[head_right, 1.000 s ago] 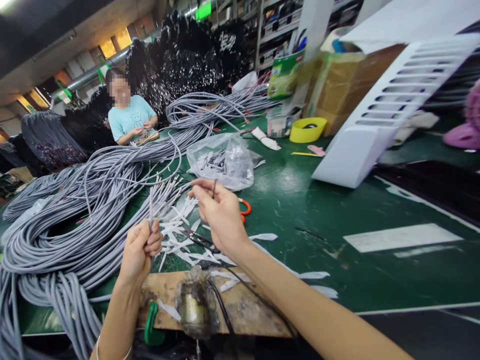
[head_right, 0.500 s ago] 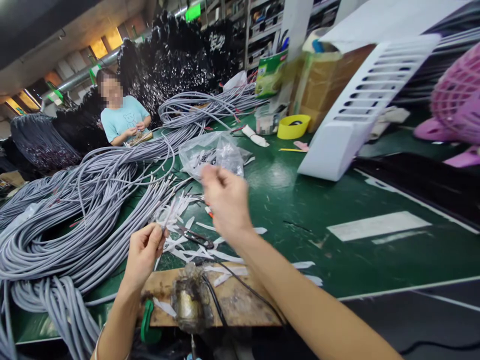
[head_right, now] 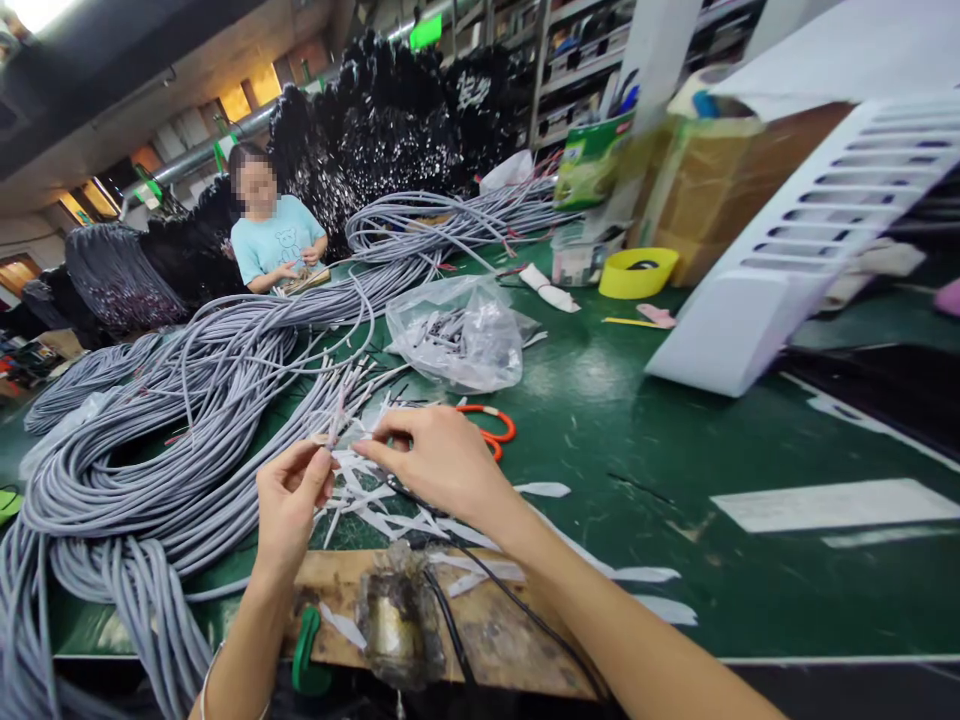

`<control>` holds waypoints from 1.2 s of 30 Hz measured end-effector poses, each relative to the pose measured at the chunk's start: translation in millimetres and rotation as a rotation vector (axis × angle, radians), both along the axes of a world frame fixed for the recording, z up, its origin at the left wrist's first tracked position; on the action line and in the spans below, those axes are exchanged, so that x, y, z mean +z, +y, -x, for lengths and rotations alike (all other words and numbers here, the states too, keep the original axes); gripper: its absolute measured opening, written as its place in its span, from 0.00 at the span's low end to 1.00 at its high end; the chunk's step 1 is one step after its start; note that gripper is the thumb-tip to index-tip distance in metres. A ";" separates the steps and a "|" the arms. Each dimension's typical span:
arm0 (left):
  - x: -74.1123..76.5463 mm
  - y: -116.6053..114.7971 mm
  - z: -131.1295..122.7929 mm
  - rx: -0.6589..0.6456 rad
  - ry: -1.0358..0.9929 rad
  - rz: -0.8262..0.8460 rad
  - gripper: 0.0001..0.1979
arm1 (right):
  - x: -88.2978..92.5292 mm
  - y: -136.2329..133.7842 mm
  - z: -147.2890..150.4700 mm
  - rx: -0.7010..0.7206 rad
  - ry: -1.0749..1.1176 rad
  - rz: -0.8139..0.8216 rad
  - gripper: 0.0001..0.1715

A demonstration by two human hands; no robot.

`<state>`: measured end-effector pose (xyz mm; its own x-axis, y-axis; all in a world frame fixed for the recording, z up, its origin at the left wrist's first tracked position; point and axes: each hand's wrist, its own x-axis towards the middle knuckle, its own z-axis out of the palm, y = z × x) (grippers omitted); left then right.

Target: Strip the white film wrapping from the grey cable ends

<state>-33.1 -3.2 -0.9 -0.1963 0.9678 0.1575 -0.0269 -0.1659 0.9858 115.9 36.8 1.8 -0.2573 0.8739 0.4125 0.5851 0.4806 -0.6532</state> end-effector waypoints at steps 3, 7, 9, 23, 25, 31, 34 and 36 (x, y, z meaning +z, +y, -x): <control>1.8 -0.6 1.8 -0.025 -0.007 -0.018 0.18 | -1.1 -3.9 2.9 -0.056 -0.147 -0.088 0.15; 3.4 -0.1 3.0 -0.098 -0.026 -0.050 0.17 | -6.3 -10.4 9.8 -0.037 -0.094 -0.287 0.15; 3.2 0.2 2.8 -0.128 -0.052 -0.053 0.17 | -9.0 -12.5 12.6 -0.019 -0.017 -0.344 0.15; 2.2 0.3 0.9 -0.167 -0.033 -0.055 0.16 | -14.0 -16.8 19.6 0.105 0.100 -0.260 0.14; 1.6 -0.3 0.2 -0.139 -0.010 -0.052 0.17 | -13.7 -18.5 20.8 0.102 0.120 -0.244 0.13; -4.6 -2.4 -3.7 -0.103 0.102 -0.012 0.18 | -11.5 -21.2 25.7 0.086 0.289 -0.149 0.15; -7.8 -2.8 -3.2 -0.099 0.120 -0.008 0.16 | -9.2 -20.7 25.5 0.080 0.331 -0.103 0.15; -9.1 -2.9 -2.2 -0.093 0.133 -0.020 0.12 | -6.8 -21.2 23.9 0.086 0.348 -0.104 0.15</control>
<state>-30.8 -6.1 -10.1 -0.0824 0.9773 0.1953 0.0875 -0.1882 0.9782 92.0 15.6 -5.0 -0.1569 0.8041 0.5734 0.2906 0.5925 -0.7513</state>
